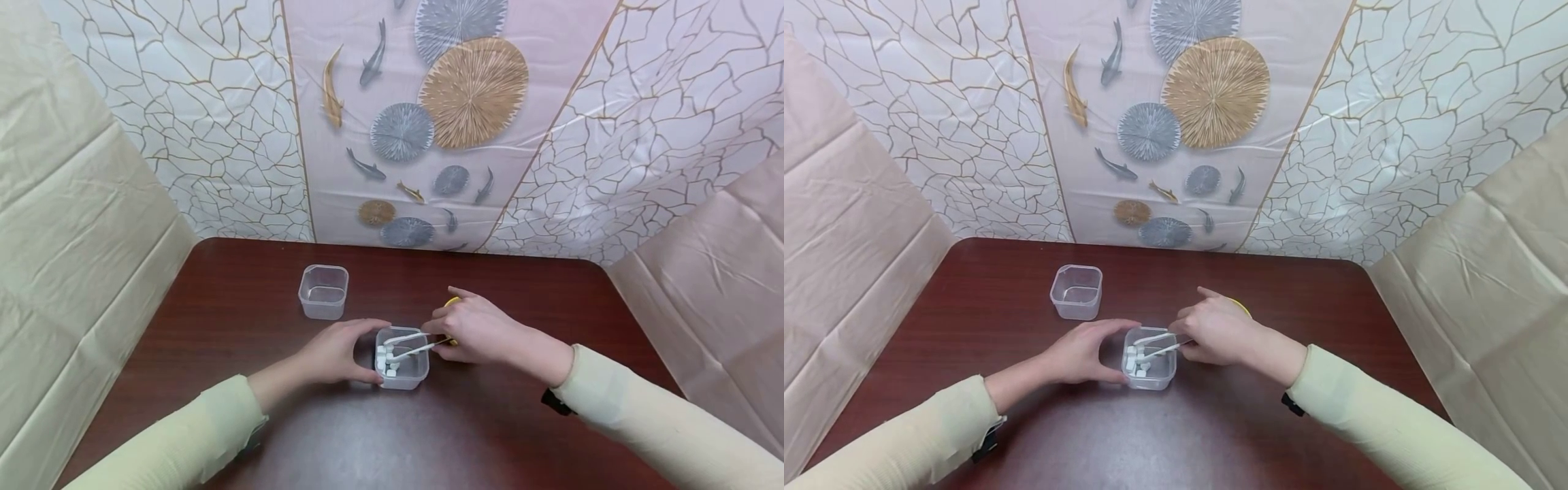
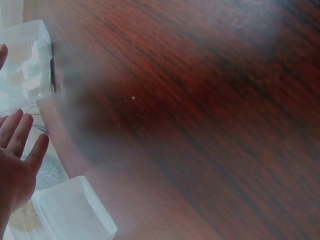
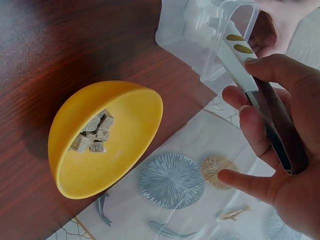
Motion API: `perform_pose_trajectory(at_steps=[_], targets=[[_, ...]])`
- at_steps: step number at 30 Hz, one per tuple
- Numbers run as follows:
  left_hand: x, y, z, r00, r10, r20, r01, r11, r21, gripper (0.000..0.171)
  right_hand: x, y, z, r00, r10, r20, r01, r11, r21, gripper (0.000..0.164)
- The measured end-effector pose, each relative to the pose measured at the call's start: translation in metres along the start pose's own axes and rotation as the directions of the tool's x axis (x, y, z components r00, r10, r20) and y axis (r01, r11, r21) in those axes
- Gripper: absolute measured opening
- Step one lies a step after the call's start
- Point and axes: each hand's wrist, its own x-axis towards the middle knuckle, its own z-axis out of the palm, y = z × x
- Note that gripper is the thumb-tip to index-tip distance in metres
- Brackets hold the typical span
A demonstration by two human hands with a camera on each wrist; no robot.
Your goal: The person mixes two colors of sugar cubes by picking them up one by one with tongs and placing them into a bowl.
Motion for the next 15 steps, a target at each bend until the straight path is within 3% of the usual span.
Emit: perform_pose_trajectory(at_steps=[4, 15], targets=[[0.0005, -0.0005, 0.0005, 1.0, -0.001, 0.005, 0.001, 1.0, 0.004, 0.088, 0.0003, -0.0017, -0.0022, 1.0, 0.005, 0.003, -0.005, 1.0, 0.01, 0.02], [0.0, 0.0009, 0.0001, 1.0, 0.004, -0.001, -0.004, 1.0, 0.005, 0.087, 0.0026, -0.0031, 0.0014, 1.0, 0.004, -0.008, -0.005, 0.995, -0.095, 0.019]])
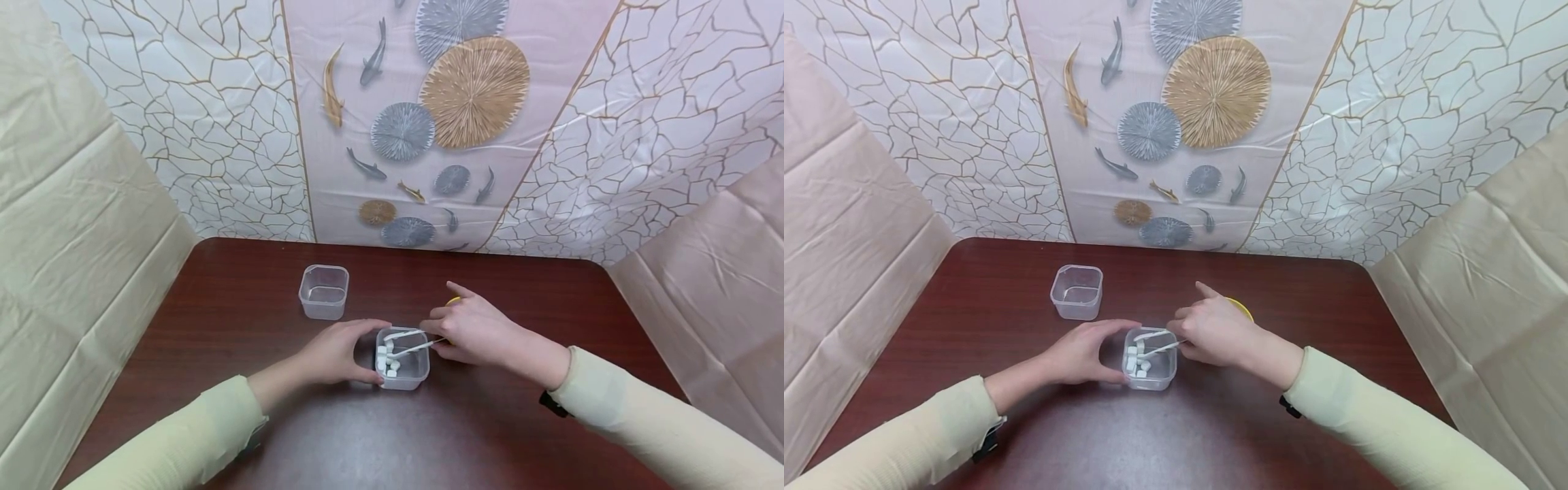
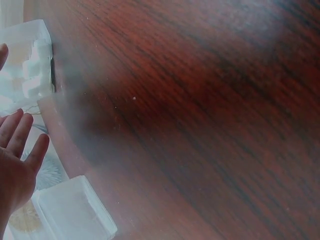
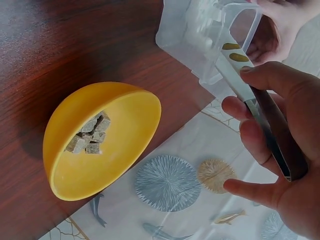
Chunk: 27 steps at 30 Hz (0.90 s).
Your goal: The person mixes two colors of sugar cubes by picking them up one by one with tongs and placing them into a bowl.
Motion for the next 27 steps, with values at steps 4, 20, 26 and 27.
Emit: perform_pose_trajectory(at_steps=[4, 20, 26, 27], targets=[[0.0, -0.0004, 0.0005, 1.0, 0.001, 0.001, -0.001, 1.0, 0.005, 0.087, 0.0011, -0.0007, 0.0004, 1.0, -0.002, 0.006, 0.002, 1.0, 0.013, 0.018], [0.0009, -0.0034, 0.0004, 1.0, 0.0, 0.006, 0.0, 1.0, 0.005, 0.088, -0.001, -0.0011, -0.0029, 1.0, -0.013, 0.025, 0.009, 0.988, 0.155, 0.021], [0.001, -0.0031, 0.0004, 1.0, -0.001, 0.008, 0.001, 1.0, 0.003, 0.088, -0.0003, 0.0, -0.0032, 0.999, -0.012, 0.034, 0.008, 0.991, 0.134, 0.019], [0.001, -0.003, 0.0002, 1.0, -0.002, 0.008, 0.002, 1.0, 0.002, 0.088, -0.0004, 0.0005, -0.0033, 0.999, -0.01, 0.035, 0.005, 0.992, 0.125, 0.018]])
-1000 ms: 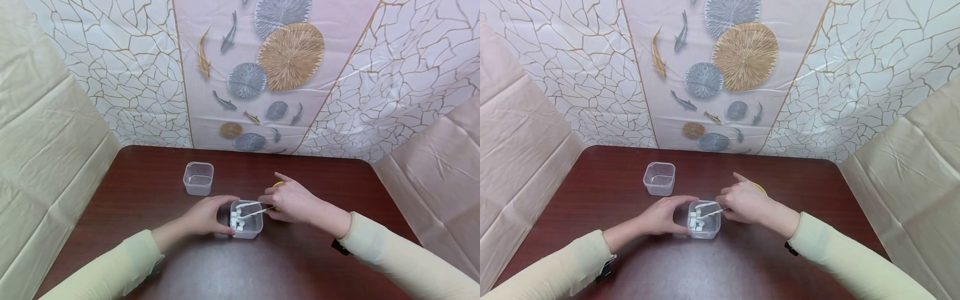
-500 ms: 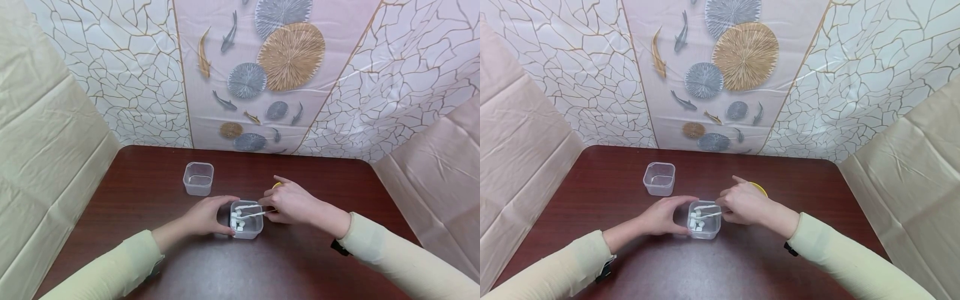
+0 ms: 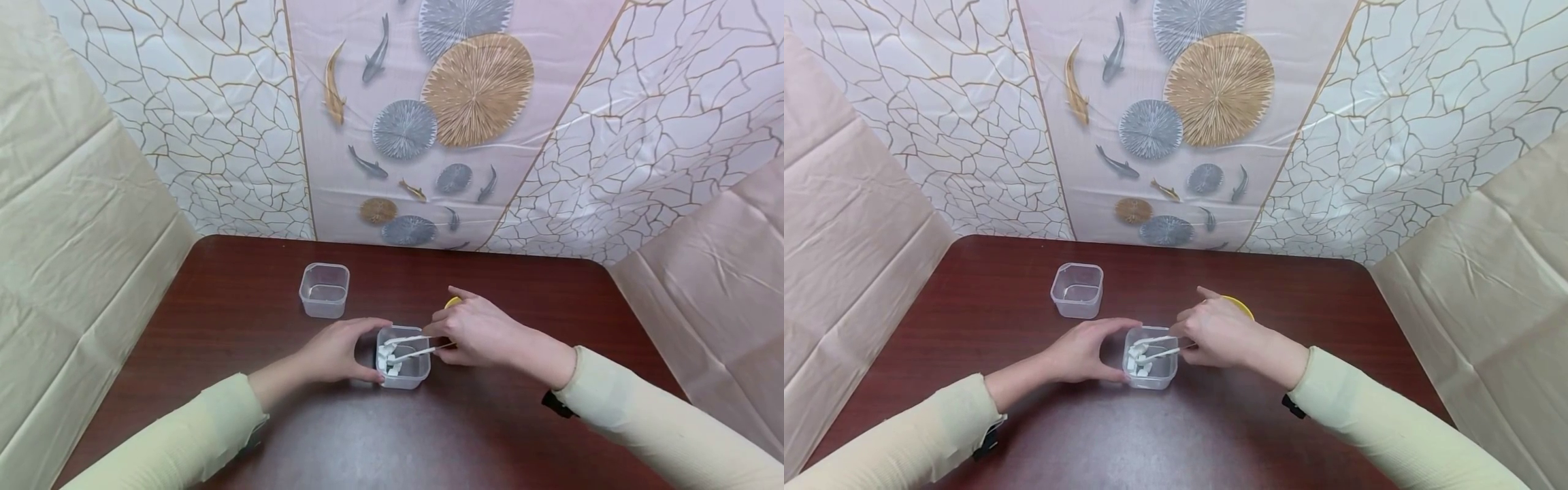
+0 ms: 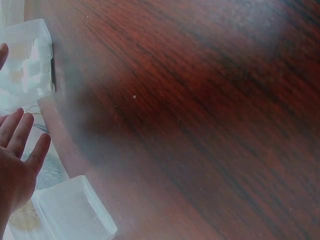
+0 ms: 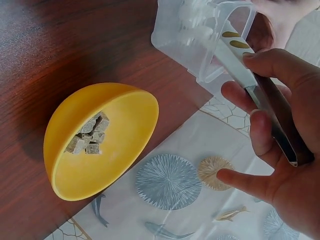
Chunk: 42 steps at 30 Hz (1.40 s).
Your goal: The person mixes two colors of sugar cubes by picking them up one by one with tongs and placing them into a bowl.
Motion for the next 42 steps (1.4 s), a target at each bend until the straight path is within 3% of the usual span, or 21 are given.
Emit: perform_pose_trajectory(at_steps=[5, 16, 28, 42], targets=[[0.0, 0.001, -0.001, 1.0, -0.002, 0.0, 0.002, 1.0, -0.007, 0.087, 0.001, 0.002, 0.0, 1.0, 0.006, -0.002, -0.006, 0.999, -0.034, 0.016], [0.001, 0.001, -0.001, 1.0, -0.001, 0.003, 0.001, 1.0, -0.009, 0.087, 0.006, 0.007, 0.006, 0.999, -0.037, 0.004, 0.037, 0.999, -0.006, 0.014], [0.0, 0.002, -0.002, 1.0, -0.006, 0.004, 0.006, 1.0, -0.007, 0.088, 0.0, 0.008, -0.002, 0.999, -0.042, -0.013, 0.042, 0.999, -0.021, 0.02], [-0.001, 0.004, -0.002, 1.0, -0.007, 0.005, 0.007, 1.0, -0.004, 0.088, -0.028, 0.018, -0.027, 0.992, 0.065, -0.112, -0.049, 0.989, 0.141, 0.023]])
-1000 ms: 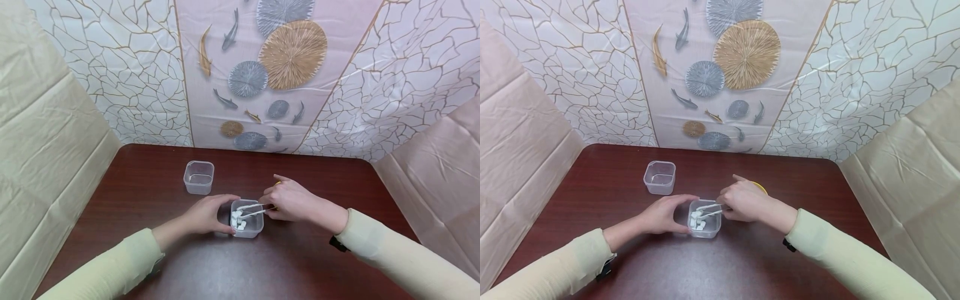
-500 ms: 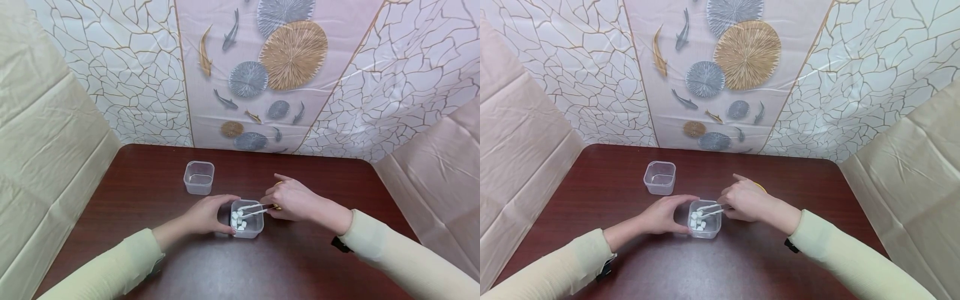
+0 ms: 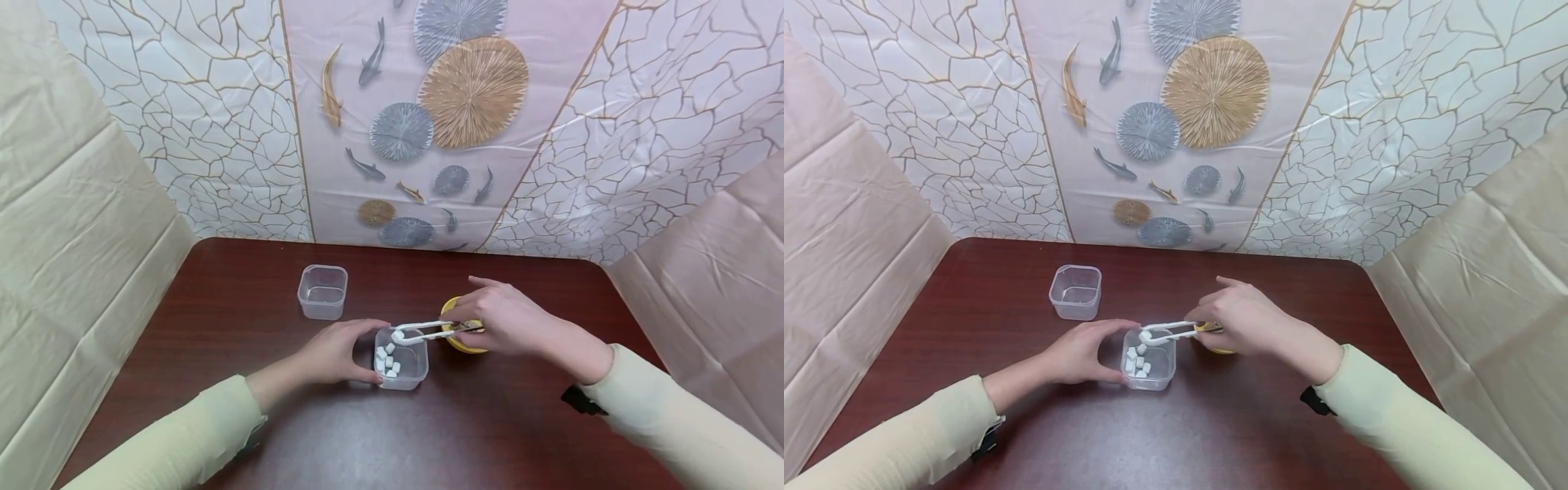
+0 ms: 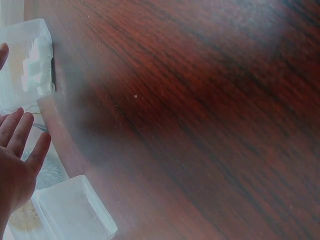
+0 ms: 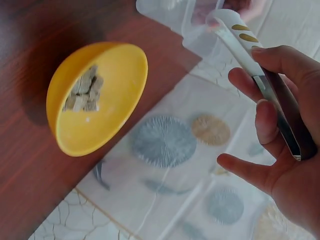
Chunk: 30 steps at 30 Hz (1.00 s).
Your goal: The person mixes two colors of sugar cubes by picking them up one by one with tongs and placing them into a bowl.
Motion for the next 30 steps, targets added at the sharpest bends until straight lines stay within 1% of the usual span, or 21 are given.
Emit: perform_pose_trajectory(at_steps=[3, 6, 11, 17, 22, 30], targets=[[0.0, 0.001, 0.0, 1.0, -0.006, 0.0, 0.006, 1.0, 0.0, 0.088, -0.009, 0.004, -0.009, 0.999, 0.028, -0.021, -0.027, 0.999, 0.03, 0.025], [0.0, 0.002, -0.001, 1.0, -0.011, 0.0, 0.011, 1.0, 0.002, 0.088, -0.018, 0.008, -0.016, 0.998, 0.05, -0.037, -0.049, 0.998, 0.032, 0.029], [-0.001, 0.003, -0.002, 1.0, -0.011, 0.004, 0.011, 1.0, 0.0, 0.088, -0.035, 0.018, -0.025, 0.995, 0.082, -0.058, -0.082, 0.997, 0.002, 0.031], [-0.001, 0.003, -0.001, 1.0, -0.005, 0.0, 0.005, 1.0, 0.003, 0.088, -0.051, 0.025, -0.031, 0.986, 0.156, -0.06, -0.158, 0.987, -0.025, 0.029], [-0.001, 0.002, -0.001, 1.0, -0.001, -0.003, 0.001, 1.0, 0.004, 0.088, -0.06, 0.033, -0.026, 0.979, 0.202, -0.029, -0.203, 0.978, -0.035, 0.026], [0.0, 0.0, 0.001, 1.0, 0.0, -0.001, 0.0, 1.0, 0.006, 0.088, -0.066, 0.047, -0.007, 0.965, 0.254, 0.065, -0.252, 0.967, -0.028, 0.022]])
